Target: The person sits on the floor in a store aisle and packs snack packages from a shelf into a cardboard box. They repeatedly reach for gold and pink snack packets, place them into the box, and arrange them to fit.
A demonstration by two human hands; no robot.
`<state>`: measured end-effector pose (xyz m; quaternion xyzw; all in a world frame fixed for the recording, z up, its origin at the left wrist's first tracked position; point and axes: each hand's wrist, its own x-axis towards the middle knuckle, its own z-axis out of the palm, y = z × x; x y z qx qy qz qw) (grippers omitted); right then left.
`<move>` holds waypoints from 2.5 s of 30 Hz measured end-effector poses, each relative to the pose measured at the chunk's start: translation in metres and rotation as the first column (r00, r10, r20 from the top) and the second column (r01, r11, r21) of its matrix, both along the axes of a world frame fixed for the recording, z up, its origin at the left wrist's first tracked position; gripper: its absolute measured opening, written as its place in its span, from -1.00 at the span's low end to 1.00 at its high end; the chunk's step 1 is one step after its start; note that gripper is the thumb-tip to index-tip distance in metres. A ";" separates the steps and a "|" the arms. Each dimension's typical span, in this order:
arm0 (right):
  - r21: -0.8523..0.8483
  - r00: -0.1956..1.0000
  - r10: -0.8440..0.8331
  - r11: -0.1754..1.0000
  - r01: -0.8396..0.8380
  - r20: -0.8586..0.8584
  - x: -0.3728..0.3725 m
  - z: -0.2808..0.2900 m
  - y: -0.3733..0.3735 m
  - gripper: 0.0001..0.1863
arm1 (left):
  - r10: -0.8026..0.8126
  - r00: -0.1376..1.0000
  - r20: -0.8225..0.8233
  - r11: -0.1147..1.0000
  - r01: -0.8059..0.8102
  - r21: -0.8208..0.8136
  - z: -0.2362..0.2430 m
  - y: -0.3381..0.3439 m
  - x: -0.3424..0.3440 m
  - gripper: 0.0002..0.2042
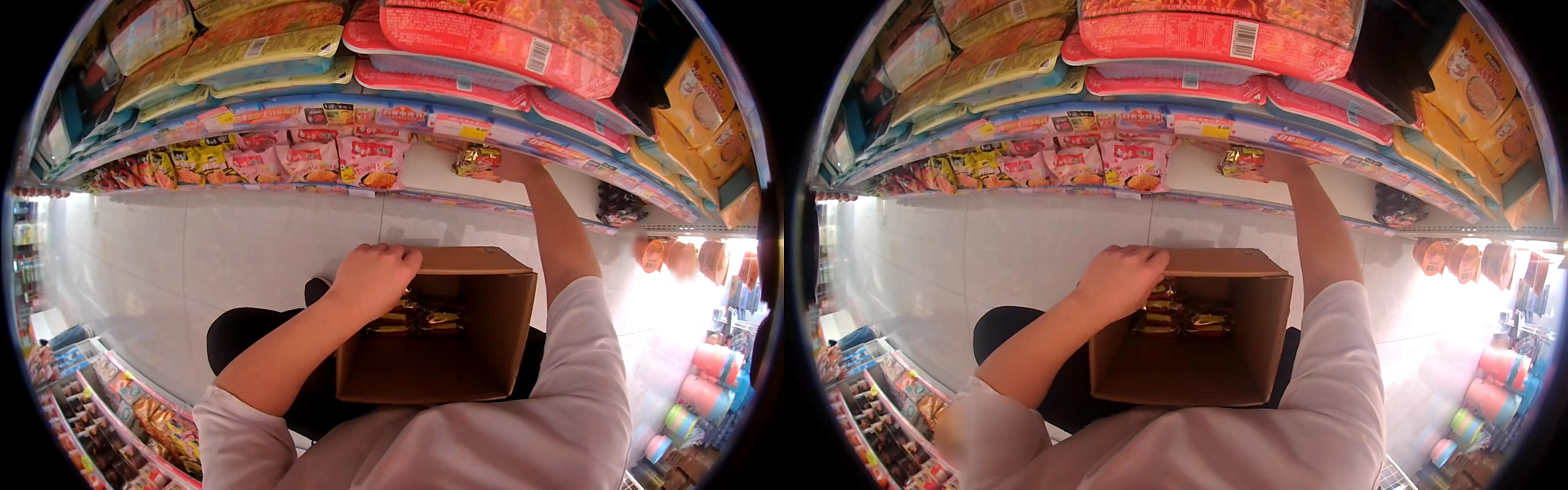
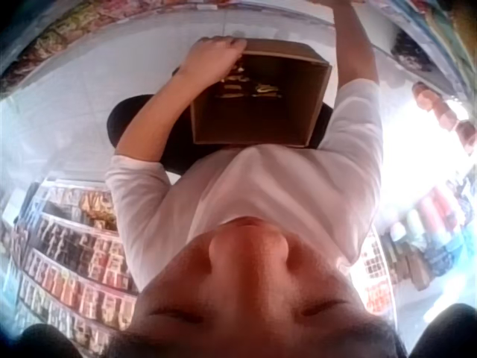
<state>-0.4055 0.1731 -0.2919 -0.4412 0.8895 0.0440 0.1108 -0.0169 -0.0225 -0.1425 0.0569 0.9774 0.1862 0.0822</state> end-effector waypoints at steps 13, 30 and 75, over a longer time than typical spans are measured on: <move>-0.305 0.983 0.184 0.935 -0.181 -0.020 -0.031 0.010 0.025 -0.38 | -0.028 1.000 -0.005 1.000 0.027 -0.015 -0.006 0.002 -0.002 -0.83; -0.542 0.952 -0.196 0.840 0.039 -0.236 0.147 0.134 0.110 0.02 | -0.019 1.000 -0.017 0.996 0.017 -0.091 -0.010 0.002 -0.003 -0.83; 0.450 0.826 0.496 0.822 -0.348 -0.267 0.395 0.029 0.030 -0.22 | 0.002 1.000 -0.018 1.000 -0.003 -0.015 -0.008 0.004 0.001 -0.85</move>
